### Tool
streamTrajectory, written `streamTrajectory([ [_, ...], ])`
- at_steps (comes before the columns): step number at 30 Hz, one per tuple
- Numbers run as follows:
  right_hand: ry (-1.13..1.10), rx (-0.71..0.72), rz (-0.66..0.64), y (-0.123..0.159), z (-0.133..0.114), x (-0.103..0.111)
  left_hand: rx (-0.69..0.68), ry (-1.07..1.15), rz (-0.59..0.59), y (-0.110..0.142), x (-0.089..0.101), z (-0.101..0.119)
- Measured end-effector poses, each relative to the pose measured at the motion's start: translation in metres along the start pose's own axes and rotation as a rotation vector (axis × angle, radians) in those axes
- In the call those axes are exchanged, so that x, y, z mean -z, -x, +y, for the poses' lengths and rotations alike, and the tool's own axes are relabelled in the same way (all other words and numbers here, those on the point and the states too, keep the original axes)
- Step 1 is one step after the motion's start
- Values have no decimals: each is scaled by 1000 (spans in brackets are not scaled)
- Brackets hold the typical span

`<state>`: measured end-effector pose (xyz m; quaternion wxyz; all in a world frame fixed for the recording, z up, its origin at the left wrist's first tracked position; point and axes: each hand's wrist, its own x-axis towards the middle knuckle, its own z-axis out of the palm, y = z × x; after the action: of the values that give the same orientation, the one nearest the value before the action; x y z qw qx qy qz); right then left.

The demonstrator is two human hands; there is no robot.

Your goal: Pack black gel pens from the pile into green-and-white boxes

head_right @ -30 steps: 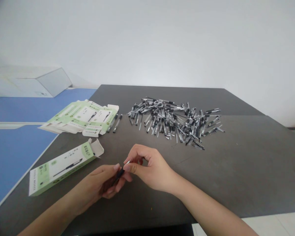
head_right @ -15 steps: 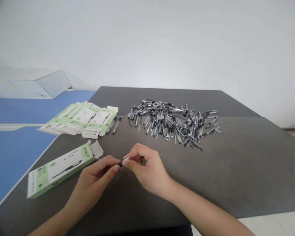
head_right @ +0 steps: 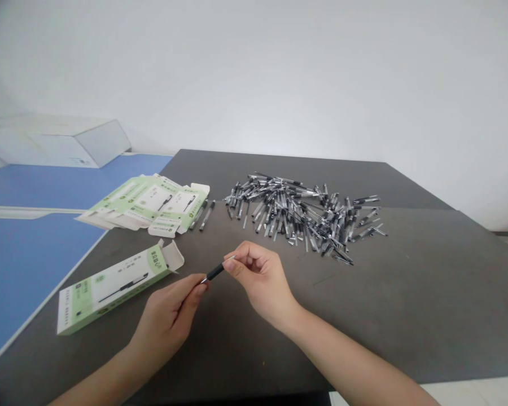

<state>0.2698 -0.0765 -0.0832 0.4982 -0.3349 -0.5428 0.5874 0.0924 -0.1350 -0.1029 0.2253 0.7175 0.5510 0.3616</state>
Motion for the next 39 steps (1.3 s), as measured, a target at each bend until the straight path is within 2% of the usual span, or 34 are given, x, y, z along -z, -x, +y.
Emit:
streamTrajectory([
  [3, 12, -72, -45, -12, 1, 2, -35, -114, 77, 0, 4, -5],
  [6, 111, -169, -249, -42, -4, 16, 58, -97, 133, -4, 12, -4],
  [8, 329, -179, -334, -71, -7, 25, 141, -36, 165, -7, 18, 0],
  [9, 527, -140, -311, -87, -8, 27, 176, 5, 168, -8, 20, 1],
  [11, 1059, -30, -235, -118, -5, 25, 229, 106, 135, -10, 22, 3],
  [12, 1176, -8, -208, -131, -1, 21, 254, 164, 107, -10, 22, 3],
  [16, 1414, 16, -149, -165, 22, 2, 338, 405, 45, -10, 20, -4],
  [20, 1513, -16, -147, -174, 39, -8, 375, 555, 42, -10, 20, -9],
  [23, 1487, -2, -155, -174, 36, -6, 352, 534, 49, -9, 20, -8],
  [28, 1292, 40, -132, -157, 6, 8, 377, 617, 29, -10, 18, -7],
  [30, 1045, 59, -121, -141, -7, 15, 378, 653, -7, -10, 17, -6],
  [34, 285, 60, -107, -103, -22, 23, 382, 652, -54, -9, 15, -5],
  [36, 114, 22, -100, -87, -25, 22, 387, 652, -76, -8, 14, -5],
  [39, 36, -30, -82, -73, -27, 18, 392, 659, -100, -9, 12, -5],
])
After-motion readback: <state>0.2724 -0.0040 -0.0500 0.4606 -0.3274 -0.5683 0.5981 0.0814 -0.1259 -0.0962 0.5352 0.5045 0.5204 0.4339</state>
